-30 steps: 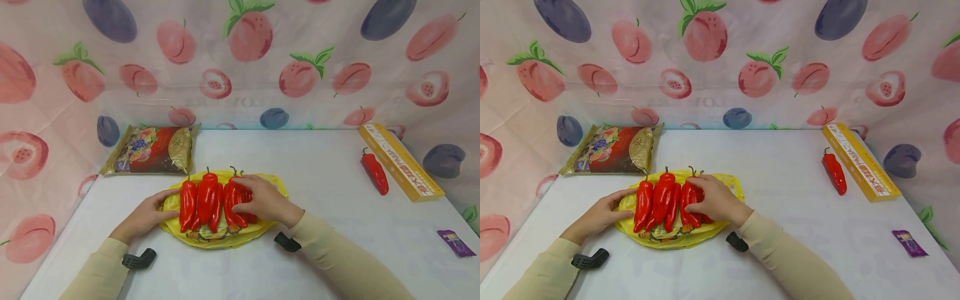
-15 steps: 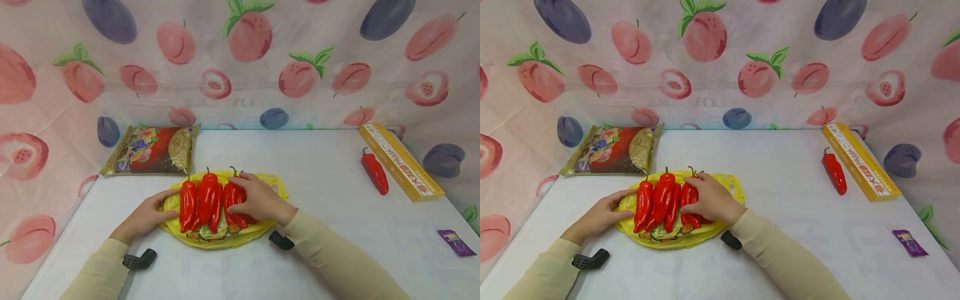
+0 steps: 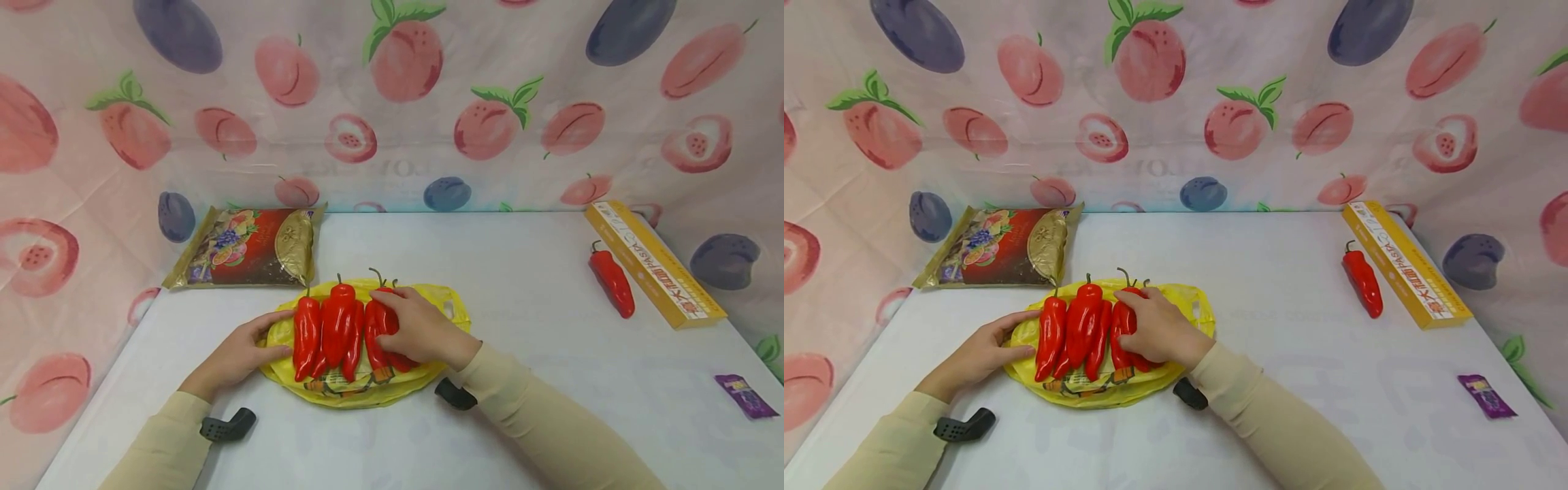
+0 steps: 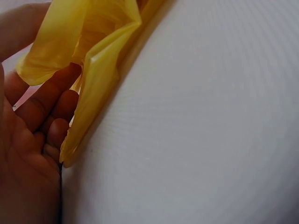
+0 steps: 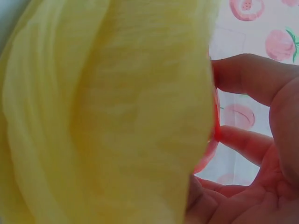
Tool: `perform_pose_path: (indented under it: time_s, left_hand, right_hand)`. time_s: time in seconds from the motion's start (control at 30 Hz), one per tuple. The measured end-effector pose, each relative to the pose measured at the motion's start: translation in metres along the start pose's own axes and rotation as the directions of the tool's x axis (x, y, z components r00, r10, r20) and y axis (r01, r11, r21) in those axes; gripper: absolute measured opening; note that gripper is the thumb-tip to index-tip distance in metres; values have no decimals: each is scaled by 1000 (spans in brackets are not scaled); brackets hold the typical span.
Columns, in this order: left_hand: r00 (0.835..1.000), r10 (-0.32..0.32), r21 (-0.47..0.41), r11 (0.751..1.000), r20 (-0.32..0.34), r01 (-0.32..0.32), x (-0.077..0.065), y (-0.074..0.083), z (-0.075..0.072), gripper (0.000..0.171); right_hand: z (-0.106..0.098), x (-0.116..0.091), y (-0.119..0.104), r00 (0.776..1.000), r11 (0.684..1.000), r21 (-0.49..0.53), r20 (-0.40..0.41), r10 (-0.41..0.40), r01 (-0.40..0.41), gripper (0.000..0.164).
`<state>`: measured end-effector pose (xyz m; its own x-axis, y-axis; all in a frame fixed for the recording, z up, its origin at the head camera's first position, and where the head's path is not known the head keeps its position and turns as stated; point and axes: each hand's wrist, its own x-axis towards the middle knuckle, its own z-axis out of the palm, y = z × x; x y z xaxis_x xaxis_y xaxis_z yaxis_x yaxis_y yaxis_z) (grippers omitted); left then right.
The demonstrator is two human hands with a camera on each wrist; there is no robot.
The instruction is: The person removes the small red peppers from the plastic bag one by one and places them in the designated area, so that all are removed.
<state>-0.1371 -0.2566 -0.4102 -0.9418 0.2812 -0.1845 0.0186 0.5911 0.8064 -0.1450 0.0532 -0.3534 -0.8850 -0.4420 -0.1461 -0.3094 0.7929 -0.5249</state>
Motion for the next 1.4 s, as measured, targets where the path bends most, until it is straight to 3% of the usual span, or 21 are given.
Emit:
perform_pose_path:
  time_s: [0.43,0.73,1.0,1.4]
  left_hand:
    - [1000,14,3,1000,-4,-14,0,-1,1,61]
    - [1000,13,-4,1000,-2,-13,0,0,1,61]
    - [1000,9,-18,1000,2,-9,0,0,0,61]
    - [1000,28,-11,1000,-4,-28,0,-2,1,60]
  right_hand:
    - [-3,-3,8,998,994,98,27,-50,47,51]
    - [-10,-5,17,996,971,225,-66,-65,78,52]
    - [-22,-10,26,993,949,312,-121,-10,48,51]
    - [-50,-21,61,977,955,298,-200,71,-9,52]
